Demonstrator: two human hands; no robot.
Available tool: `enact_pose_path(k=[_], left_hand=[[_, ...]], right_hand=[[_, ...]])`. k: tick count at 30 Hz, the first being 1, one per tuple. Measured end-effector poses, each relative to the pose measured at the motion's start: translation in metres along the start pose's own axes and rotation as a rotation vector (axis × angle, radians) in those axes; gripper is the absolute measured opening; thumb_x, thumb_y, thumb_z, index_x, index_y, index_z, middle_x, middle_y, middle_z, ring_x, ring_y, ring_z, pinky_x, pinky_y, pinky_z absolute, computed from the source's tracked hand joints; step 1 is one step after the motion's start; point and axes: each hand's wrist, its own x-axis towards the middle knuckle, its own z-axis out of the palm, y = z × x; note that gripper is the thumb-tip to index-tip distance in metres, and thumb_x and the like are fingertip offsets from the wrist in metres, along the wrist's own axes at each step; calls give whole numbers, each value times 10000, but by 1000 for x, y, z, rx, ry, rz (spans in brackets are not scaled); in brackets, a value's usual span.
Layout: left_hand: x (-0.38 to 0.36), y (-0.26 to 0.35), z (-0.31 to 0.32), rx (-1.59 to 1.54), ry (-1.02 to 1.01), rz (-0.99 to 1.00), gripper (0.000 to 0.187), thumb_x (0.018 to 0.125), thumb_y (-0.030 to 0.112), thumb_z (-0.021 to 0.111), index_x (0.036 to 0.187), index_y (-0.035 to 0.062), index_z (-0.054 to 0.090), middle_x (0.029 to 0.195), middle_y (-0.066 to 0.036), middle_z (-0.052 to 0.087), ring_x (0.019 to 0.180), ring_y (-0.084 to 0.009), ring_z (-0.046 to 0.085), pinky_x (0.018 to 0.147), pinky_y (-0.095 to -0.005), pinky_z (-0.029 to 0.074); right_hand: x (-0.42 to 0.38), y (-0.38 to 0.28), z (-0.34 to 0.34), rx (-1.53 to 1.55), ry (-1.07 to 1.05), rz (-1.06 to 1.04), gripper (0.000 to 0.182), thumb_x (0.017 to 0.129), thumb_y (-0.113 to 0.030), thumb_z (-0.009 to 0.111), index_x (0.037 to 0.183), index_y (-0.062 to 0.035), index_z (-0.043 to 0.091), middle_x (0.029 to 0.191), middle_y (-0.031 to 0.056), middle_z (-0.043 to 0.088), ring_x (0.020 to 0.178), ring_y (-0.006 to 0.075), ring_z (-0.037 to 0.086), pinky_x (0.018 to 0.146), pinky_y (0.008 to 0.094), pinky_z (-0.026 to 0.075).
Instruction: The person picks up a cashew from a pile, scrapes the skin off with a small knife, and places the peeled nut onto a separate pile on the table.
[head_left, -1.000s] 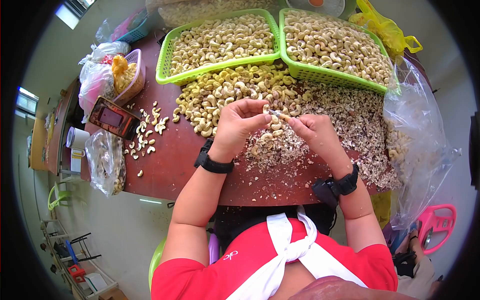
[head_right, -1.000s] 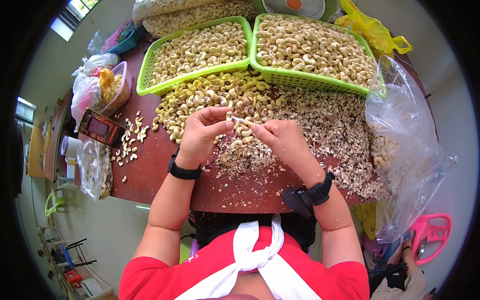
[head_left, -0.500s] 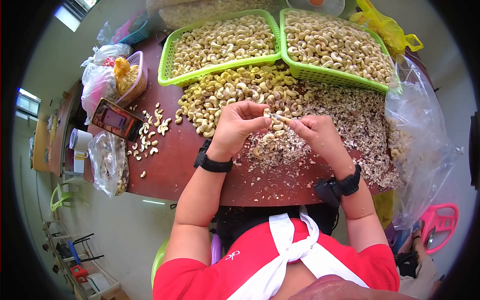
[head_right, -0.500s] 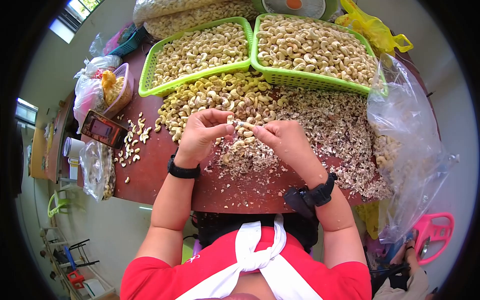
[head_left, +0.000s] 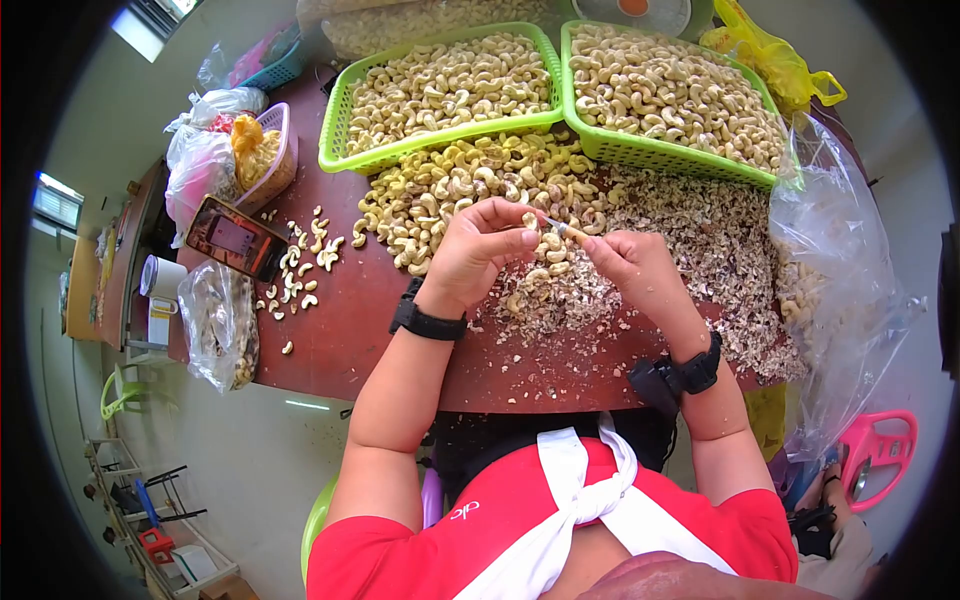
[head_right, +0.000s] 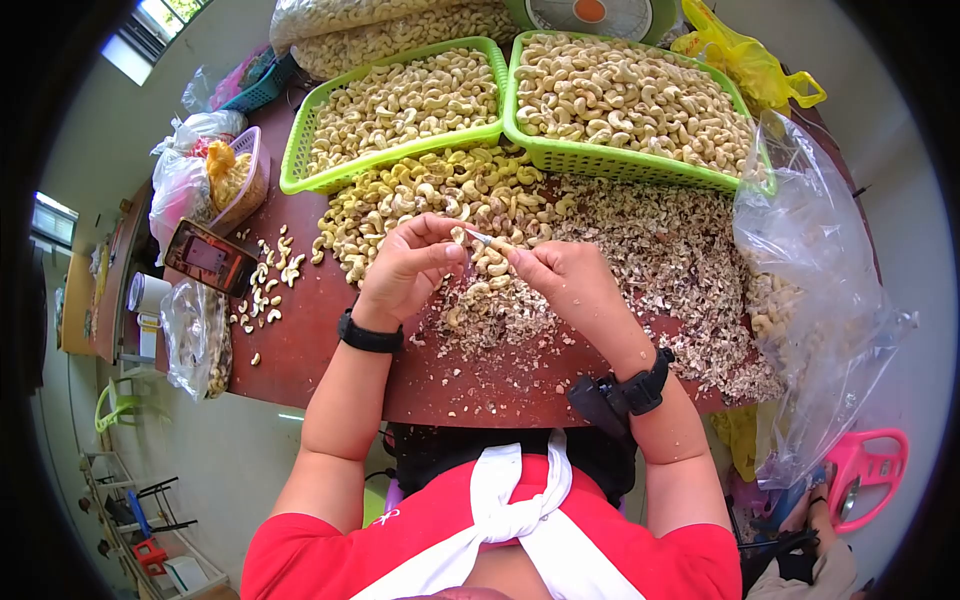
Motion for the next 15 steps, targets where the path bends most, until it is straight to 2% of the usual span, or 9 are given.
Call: enact_pose_path(k=[4,8,9,11,15], left_hand=[[0,-1,-1,-102,-32,-5,115,806,84,560,893,9,545,825,-105,601,637,-134,584,541,-229,497],[0,-5,0,-170,-90,-49,184,875,176,472,888,6,543,836,-116,599,654,-133,596,545,-224,511],[0,-7,4,-170,-91,-49,184,875,176,472,888,6,543,836,-116,599,654,-133,596,545,-224,511],[-1,-11,14,-123,33,-22,189,888,170,450,889,5,542,840,-121,601,690,-150,612,583,-243,531],[-2,-9,12,-169,69,-46,167,885,129,454,909,-15,535,875,-136,595,736,-168,617,635,-238,535]], right_hand=[[-2,-6,-2,-14,37,-17,426,844,-323,504,588,17,483,466,89,390,429,158,372,433,320,318],[-1,-3,0,14,49,-30,417,849,-307,501,585,15,480,470,88,393,427,159,374,430,319,318],[-2,-3,-1,14,50,-30,417,849,-307,501,585,15,480,470,88,393,427,159,374,430,319,318],[-2,-3,-1,10,41,-42,421,850,-310,502,585,15,480,468,88,390,421,159,370,423,316,315],[-1,0,2,40,64,-29,426,848,-317,506,582,15,479,464,87,388,415,159,366,417,316,312]])
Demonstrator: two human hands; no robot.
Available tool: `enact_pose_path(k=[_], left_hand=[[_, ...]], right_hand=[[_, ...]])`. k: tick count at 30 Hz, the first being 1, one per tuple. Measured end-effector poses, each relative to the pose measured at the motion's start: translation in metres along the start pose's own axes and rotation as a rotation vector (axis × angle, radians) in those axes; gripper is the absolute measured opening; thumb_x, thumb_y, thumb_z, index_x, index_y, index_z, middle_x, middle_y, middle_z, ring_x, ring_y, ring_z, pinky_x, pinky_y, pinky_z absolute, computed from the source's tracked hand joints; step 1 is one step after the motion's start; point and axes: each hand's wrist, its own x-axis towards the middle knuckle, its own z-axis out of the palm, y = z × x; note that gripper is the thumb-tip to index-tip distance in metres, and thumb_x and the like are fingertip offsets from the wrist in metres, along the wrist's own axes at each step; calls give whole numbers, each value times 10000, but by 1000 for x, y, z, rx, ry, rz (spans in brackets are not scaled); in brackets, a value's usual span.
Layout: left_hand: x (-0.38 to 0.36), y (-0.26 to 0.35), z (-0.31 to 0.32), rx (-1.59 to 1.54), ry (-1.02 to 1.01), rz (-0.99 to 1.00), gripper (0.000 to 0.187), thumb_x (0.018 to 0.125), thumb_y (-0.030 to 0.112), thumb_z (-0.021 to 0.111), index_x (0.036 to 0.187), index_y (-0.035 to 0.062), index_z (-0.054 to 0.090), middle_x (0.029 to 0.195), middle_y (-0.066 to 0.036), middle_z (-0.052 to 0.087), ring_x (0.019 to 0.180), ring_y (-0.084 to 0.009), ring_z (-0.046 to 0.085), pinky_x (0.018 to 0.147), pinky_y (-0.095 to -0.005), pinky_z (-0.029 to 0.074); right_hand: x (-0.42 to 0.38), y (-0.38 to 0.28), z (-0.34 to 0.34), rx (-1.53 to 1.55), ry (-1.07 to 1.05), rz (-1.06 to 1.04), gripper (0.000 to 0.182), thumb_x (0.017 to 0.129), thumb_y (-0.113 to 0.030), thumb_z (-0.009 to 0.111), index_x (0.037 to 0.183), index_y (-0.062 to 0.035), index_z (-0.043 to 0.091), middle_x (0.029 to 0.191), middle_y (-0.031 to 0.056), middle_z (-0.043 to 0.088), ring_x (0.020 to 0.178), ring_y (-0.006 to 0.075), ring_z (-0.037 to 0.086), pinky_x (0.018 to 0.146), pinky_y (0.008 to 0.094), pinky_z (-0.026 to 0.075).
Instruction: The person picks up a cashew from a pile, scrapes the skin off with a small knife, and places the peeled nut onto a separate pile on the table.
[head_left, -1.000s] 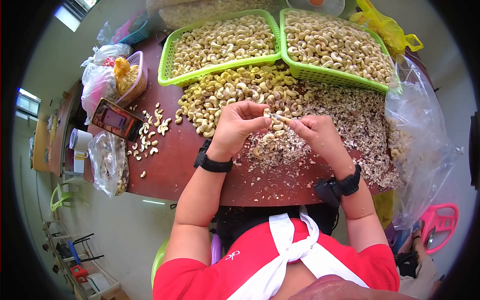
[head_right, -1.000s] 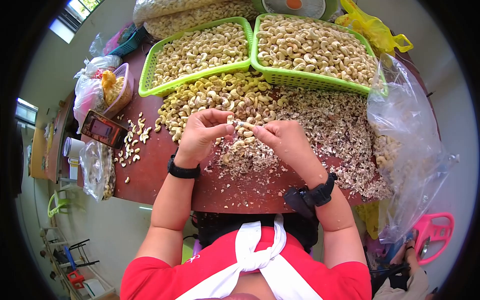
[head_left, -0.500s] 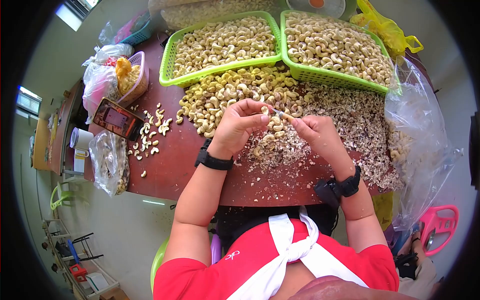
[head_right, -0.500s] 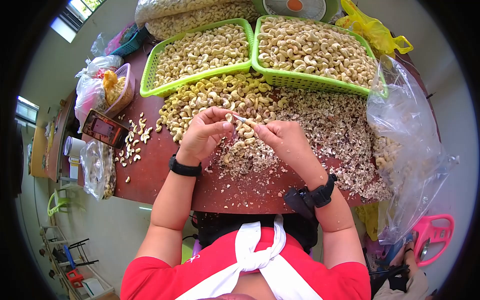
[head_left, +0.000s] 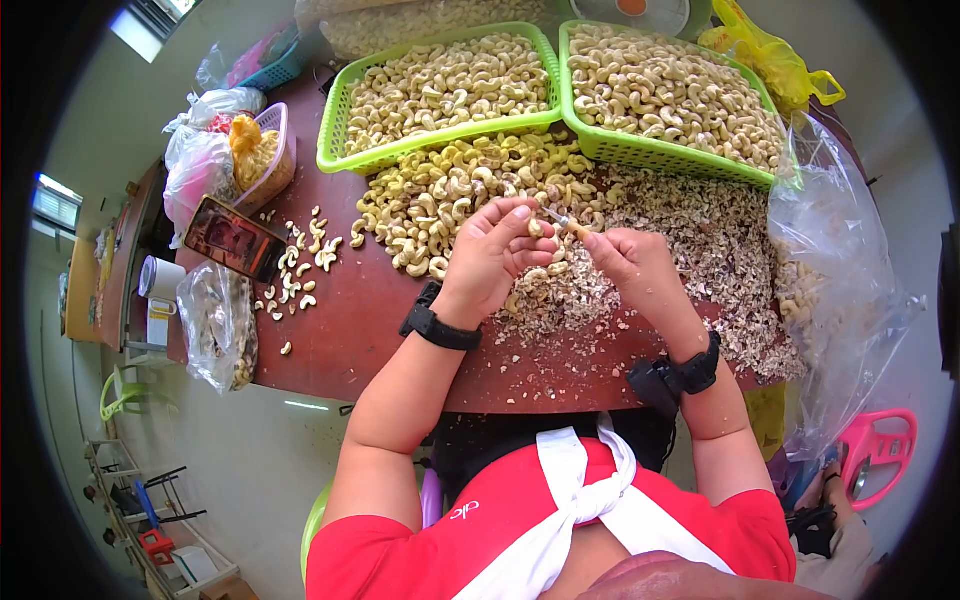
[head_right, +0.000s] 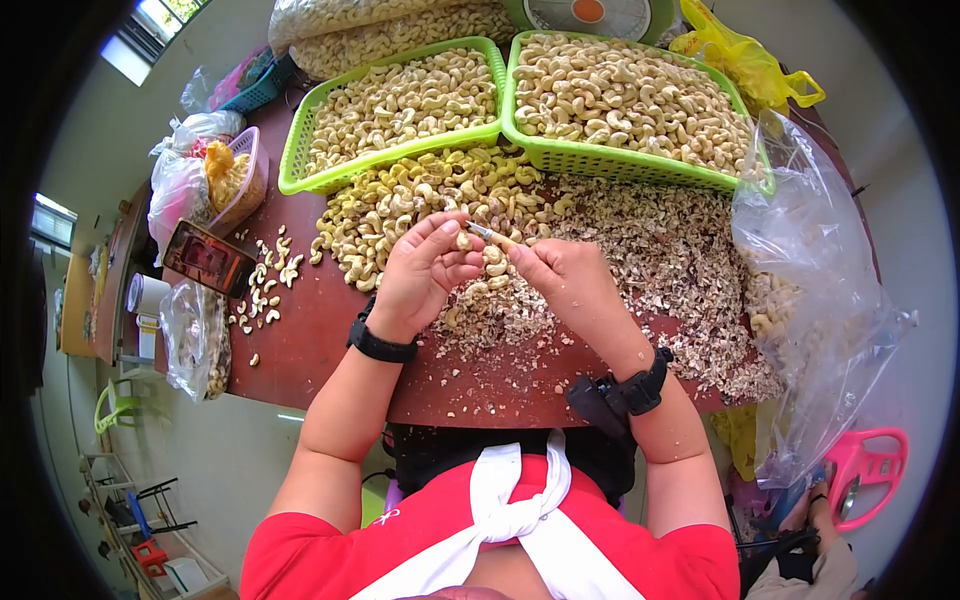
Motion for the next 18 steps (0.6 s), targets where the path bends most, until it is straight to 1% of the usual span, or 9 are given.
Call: enact_pose_path(k=[4,6,7,9,10,12,13,15,18], left_hand=[[1,0,-4,-55,-38,-13,171,859,82,490,982,-31,526,893,-138,590,760,-171,615,657,-233,532],[-2,1,1,-27,-10,9,245,830,45,526,1063,-28,507,900,-130,589,769,-173,612,676,-233,530],[-2,1,1,-27,-12,9,245,830,45,526,1063,-28,507,900,-130,589,769,-173,612,676,-233,530],[-3,1,0,-17,-40,5,308,813,20,537,1114,-23,485,929,-129,587,802,-188,609,711,-270,531],[-3,0,1,-17,-41,4,308,813,20,537,1114,-23,485,929,-129,587,802,-188,609,711,-270,531],[-3,-1,4,-89,-62,3,281,818,24,530,1093,-22,497,958,-136,583,847,-215,603,756,-318,524],[-3,-2,4,-89,-62,2,281,818,24,530,1093,-22,497,958,-136,583,847,-215,603,756,-318,524],[-3,-5,3,-133,-61,9,256,829,33,514,1080,-17,503,983,-138,579,899,-238,590,791,-351,513],[-5,-7,7,-146,-45,28,241,839,47,503,1073,-10,508,987,-139,578,920,-247,582,804,-352,509]], right_hand=[[0,1,1,-22,-3,-2,425,847,-318,509,584,15,479,462,87,391,414,159,371,419,317,314],[0,-1,0,-23,-3,0,421,846,-316,510,587,15,481,463,87,393,413,162,373,419,319,315],[0,-2,0,-27,-1,-12,419,844,-319,512,590,14,487,465,90,398,414,166,378,421,318,318],[0,-4,0,-30,1,-24,418,842,-321,513,594,14,493,467,92,404,415,170,383,423,318,322],[0,-5,0,-33,-9,-18,417,840,-324,514,597,14,499,470,94,409,416,173,388,425,316,326],[-1,-6,0,-35,-19,-11,416,839,-328,515,600,13,505,473,96,415,418,176,393,427,314,330],[-1,-6,-1,-41,-29,-6,418,838,-332,514,602,13,508,475,97,417,420,173,398,429,311,332],[-1,-6,-1,-47,-37,-1,420,838,-336,513,604,13,512,477,97,420,422,171,402,431,308,335],[-1,-7,-1,-40,-45,2,424,838,-339,511,607,16,514,479,97,419,424,164,400,431,308,334]])
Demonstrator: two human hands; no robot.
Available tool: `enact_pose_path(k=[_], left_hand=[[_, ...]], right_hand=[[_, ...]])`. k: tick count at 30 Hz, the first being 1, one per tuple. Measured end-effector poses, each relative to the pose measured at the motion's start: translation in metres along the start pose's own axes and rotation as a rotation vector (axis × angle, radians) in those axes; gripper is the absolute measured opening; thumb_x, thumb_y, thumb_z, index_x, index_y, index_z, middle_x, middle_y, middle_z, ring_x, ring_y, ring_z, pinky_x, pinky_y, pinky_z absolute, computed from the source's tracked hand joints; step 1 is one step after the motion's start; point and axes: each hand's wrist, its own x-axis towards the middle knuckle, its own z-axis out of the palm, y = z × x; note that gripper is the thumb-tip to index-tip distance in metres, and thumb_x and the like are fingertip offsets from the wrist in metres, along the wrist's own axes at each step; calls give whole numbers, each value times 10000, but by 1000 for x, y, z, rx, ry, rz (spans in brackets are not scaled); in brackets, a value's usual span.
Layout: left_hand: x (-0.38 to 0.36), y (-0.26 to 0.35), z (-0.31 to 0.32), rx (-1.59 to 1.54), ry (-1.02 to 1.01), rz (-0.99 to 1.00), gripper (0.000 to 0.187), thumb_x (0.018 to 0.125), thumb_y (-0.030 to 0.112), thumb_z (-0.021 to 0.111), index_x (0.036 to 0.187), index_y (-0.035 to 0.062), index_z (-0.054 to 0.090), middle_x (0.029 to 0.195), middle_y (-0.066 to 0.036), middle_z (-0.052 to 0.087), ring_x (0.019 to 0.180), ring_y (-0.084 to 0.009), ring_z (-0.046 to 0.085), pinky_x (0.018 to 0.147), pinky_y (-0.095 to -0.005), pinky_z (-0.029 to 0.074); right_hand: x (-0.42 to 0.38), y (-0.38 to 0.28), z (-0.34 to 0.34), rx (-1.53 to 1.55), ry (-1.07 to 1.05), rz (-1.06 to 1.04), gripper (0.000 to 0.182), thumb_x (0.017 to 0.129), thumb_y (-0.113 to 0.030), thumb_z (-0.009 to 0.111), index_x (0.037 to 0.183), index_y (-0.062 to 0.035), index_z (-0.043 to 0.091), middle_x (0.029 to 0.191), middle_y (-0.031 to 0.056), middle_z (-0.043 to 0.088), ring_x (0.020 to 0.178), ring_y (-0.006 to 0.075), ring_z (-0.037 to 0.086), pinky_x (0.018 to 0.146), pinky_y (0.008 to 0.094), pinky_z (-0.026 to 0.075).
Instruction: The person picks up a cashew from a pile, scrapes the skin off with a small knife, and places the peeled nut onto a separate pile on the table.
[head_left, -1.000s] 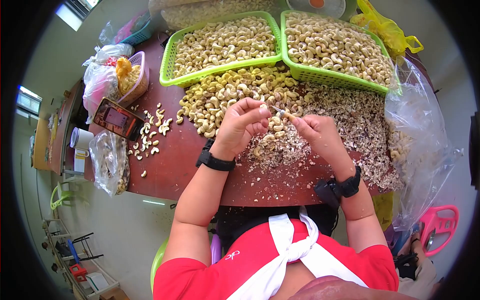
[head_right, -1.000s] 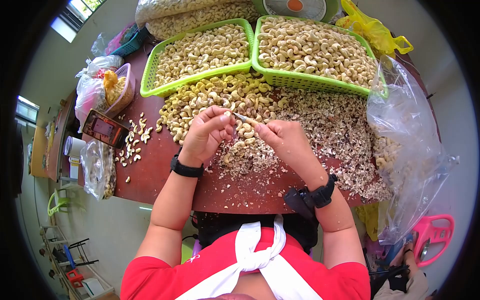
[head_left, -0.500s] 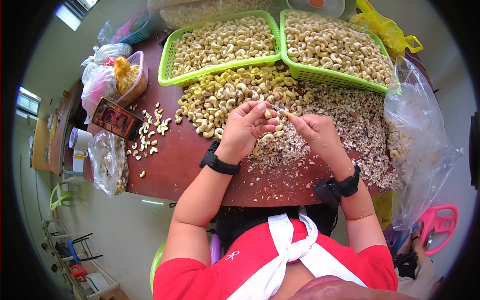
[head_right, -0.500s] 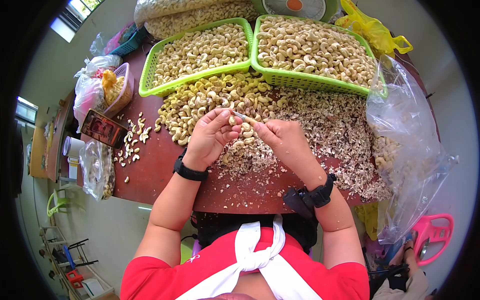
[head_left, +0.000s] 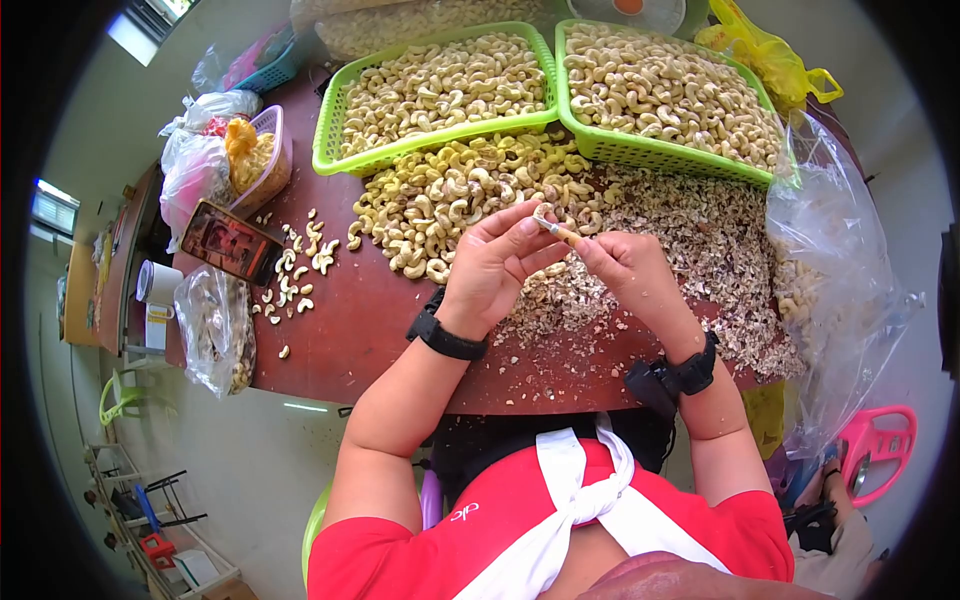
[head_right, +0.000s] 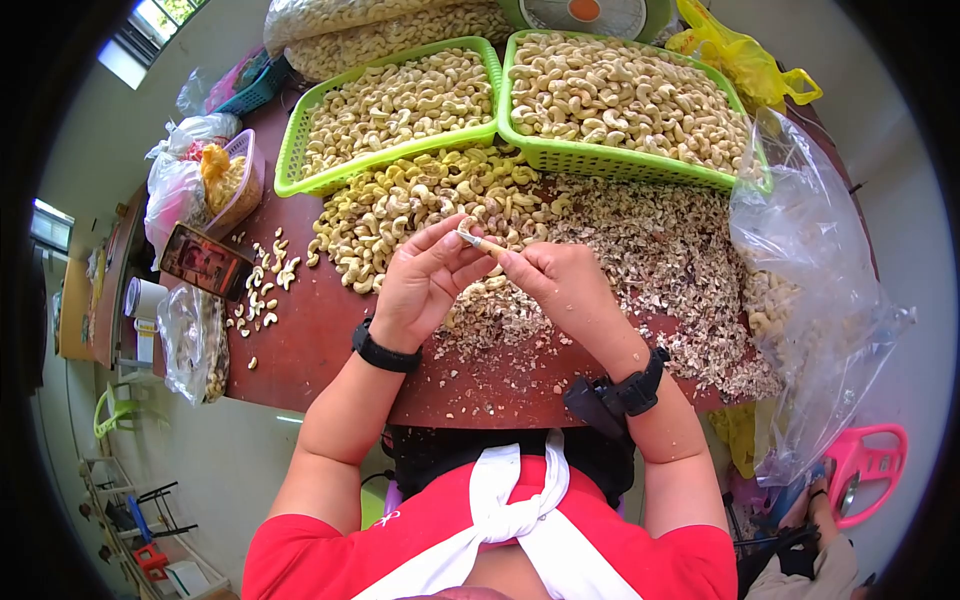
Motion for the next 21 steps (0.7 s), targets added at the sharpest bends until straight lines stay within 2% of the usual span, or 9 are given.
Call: enact_pose_path(k=[12,15,21], left_hand=[[-5,-8,9,-44,-15,114,225,825,9,501,1048,-7,527,972,-138,582,921,-232,577,810,-376,504],[-4,-7,11,-66,66,89,233,822,17,507,1053,-4,521,956,-128,586,904,-223,581,800,-376,506],[-5,-4,13,-39,43,104,234,813,20,504,1045,-3,522,942,-124,589,893,-222,588,785,-376,511]], right_hand=[[3,5,1,100,18,-10,425,845,-341,503,621,19,513,487,75,404,444,139,389,437,295,326],[3,5,2,99,3,-1,433,848,-345,498,613,18,507,484,69,399,444,132,383,434,295,319],[3,6,2,85,-22,-18,440,847,-350,495,610,20,505,484,70,397,443,131,378,429,294,308]])
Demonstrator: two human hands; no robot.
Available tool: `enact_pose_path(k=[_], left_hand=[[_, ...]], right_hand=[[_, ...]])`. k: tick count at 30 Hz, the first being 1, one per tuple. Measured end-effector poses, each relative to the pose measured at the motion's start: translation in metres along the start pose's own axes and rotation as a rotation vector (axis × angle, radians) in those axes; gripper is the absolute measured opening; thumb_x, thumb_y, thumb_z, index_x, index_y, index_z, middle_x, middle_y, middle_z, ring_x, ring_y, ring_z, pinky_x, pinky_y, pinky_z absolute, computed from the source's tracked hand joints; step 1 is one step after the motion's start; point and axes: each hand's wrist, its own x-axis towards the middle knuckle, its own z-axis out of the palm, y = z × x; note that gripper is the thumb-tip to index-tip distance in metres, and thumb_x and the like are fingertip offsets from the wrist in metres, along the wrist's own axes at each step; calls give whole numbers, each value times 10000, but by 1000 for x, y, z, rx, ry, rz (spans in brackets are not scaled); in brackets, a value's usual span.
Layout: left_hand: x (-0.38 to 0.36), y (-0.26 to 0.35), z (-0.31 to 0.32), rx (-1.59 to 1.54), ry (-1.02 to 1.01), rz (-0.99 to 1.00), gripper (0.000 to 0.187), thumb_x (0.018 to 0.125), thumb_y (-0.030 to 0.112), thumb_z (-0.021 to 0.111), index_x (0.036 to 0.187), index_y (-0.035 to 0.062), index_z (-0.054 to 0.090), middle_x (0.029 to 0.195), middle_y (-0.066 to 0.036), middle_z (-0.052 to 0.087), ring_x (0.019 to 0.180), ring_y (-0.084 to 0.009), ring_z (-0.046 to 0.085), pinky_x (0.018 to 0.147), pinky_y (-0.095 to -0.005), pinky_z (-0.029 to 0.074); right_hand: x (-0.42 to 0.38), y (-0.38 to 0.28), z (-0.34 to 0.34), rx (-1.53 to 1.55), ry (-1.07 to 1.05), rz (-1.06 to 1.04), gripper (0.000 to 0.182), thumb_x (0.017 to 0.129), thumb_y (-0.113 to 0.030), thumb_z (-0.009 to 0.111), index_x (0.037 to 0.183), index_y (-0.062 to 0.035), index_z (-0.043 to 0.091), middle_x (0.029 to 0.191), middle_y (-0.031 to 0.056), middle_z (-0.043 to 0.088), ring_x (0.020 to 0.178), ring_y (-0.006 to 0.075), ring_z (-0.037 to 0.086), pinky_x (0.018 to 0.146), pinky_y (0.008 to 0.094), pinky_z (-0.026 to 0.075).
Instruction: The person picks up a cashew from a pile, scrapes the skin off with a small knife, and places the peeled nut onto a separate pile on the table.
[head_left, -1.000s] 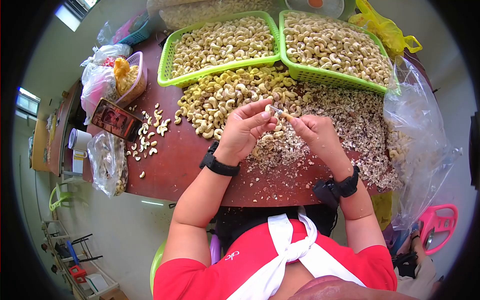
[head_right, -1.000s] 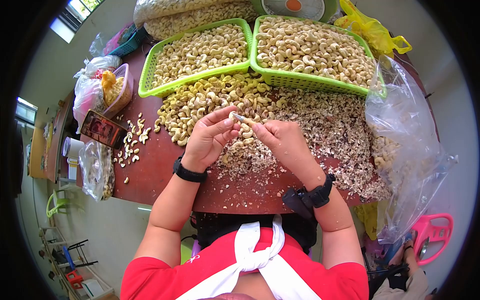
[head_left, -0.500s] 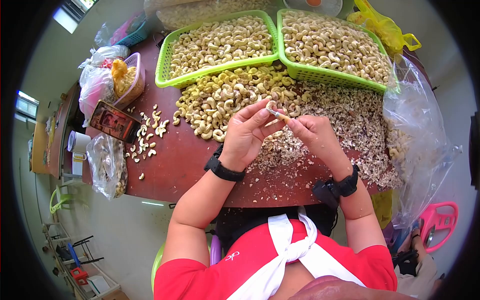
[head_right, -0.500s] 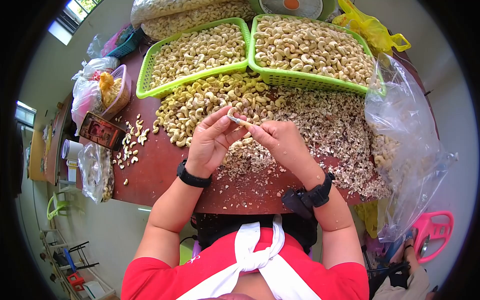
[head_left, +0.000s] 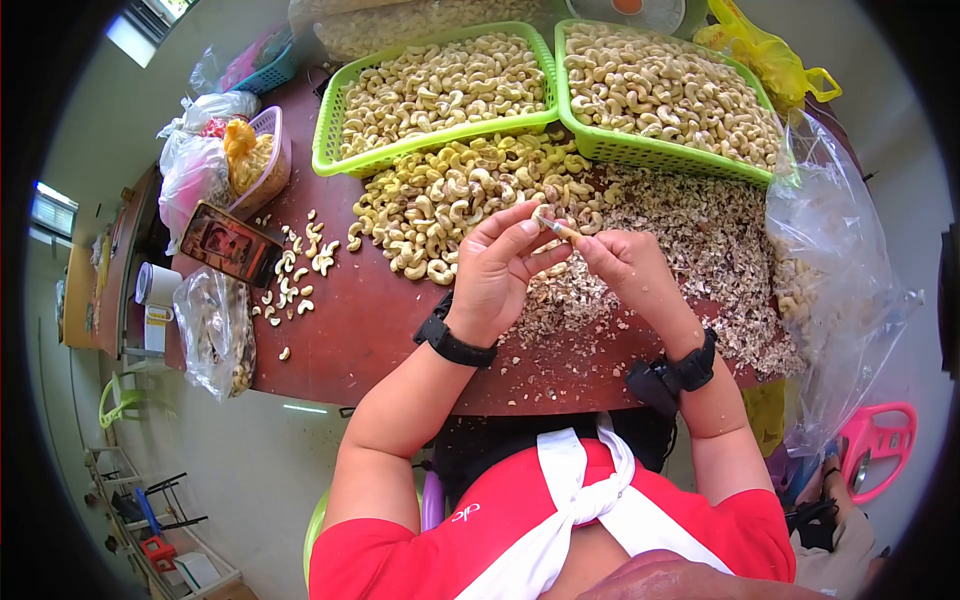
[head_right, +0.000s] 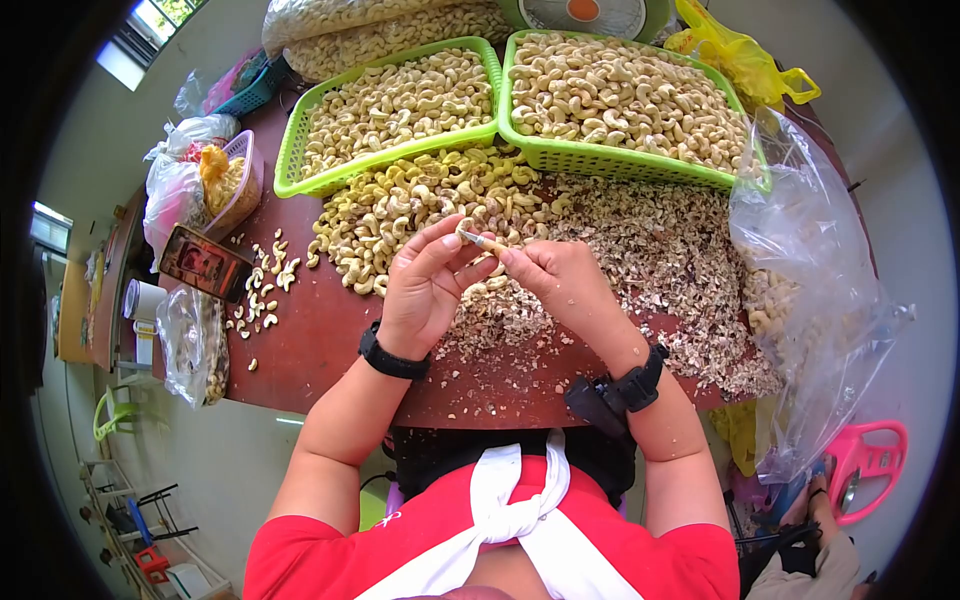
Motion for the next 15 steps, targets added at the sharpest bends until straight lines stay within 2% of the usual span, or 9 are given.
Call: enact_pose_path(k=[9,15], left_hand=[[0,-5,-2,18,-4,52,201,801,1,490,995,-1,541,926,-150,600,872,-248,599,791,-397,504],[0,-6,0,-8,3,40,230,797,-11,495,1025,-11,518,953,-152,588,929,-263,579,829,-387,485]], right_hand=[[1,3,-1,8,4,-1,452,845,-358,494,599,21,494,490,67,409,450,130,383,437,291,319],[1,2,-1,21,17,13,455,848,-357,494,592,18,485,482,58,390,450,114,364,428,288,311]])
